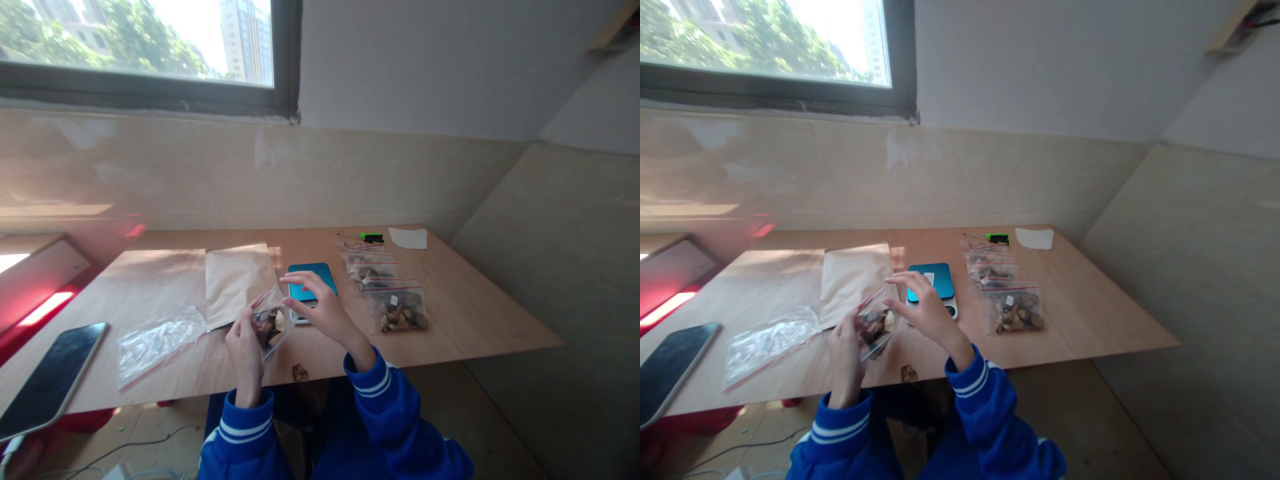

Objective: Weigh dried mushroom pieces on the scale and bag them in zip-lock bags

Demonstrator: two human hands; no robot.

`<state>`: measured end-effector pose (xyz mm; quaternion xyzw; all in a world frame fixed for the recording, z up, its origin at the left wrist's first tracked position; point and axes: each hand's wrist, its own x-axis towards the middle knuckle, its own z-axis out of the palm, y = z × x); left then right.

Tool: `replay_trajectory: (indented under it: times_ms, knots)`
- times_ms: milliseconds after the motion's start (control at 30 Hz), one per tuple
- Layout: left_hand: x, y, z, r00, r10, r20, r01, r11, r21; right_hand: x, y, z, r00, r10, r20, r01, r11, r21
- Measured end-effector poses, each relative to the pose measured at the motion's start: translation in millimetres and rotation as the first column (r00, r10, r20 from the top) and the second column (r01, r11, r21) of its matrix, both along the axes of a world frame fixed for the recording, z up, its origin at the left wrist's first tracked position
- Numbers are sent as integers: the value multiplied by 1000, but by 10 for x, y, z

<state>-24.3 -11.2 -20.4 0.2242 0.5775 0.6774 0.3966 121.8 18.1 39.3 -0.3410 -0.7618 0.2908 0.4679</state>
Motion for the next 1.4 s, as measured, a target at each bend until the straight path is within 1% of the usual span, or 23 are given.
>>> replay_trajectory:
  times_ms: [33, 100, 167, 233, 333, 400, 467, 567, 767, 867, 967, 1067, 1167, 1267, 1400]
  knots:
    - [-14, 1, -10, 1000, 10, -5, -10, 1000, -3, 26, -46, -16, 1000, -21, 4, 21, 1000, -19]
    - [-46, 2, -27, 999, 30, -11, -31, 1000, -8, 110, -144, -113, 998, -61, 27, 63, 995, -82]
    - [-69, -1, -34, 999, 42, -18, -43, 999, -16, 201, -267, -264, 993, -59, 107, 74, 988, -138]
    - [-78, -11, -21, 999, 47, -6, -48, 999, -14, 264, -412, -430, 974, -22, 225, 65, 981, -183]
    - [-68, -39, 25, 999, 36, 30, -36, 999, 0, 281, -609, -640, 914, 23, 406, 69, 975, -211]
    - [-60, -61, 60, 999, 32, 36, -32, 999, 2, 256, -688, -733, 860, 27, 509, 84, 977, -194]
    - [-60, -79, 85, 999, 30, 25, -29, 1000, -2, 226, -716, -792, 810, 17, 587, 96, 982, -161]
    - [-76, -88, 92, 999, 36, 22, -36, 999, 6, 204, -696, -842, 765, -15, 644, 109, 988, -107]
    - [-115, -80, 80, 998, 56, 30, -56, 998, -2, 221, -666, -879, 736, -59, 675, 111, 993, -34]
    - [-113, -95, 102, 998, 45, 38, -45, 999, -6, 207, -686, -891, 712, -86, 697, 111, 994, 10]
    - [-107, -118, 138, 999, 50, 10, -50, 999, -9, 201, -681, -911, 710, -117, 694, 123, 992, 42]
    - [-109, -135, 166, 999, 47, -24, -47, 999, -20, 230, -618, -938, 711, -170, 682, 173, 983, 65]
    - [-118, -139, 170, 999, 39, -17, -39, 999, -20, 277, -525, -964, 709, -228, 667, 230, 969, 88]
    - [-129, -137, 159, 999, 32, -12, -32, 999, -16, 302, -459, -980, 708, -271, 652, 250, 960, 127]
    - [-139, -137, 157, 1000, 29, -5, -29, 1000, -6, 308, -415, -1001, 669, -339, 662, 282, 939, 196]
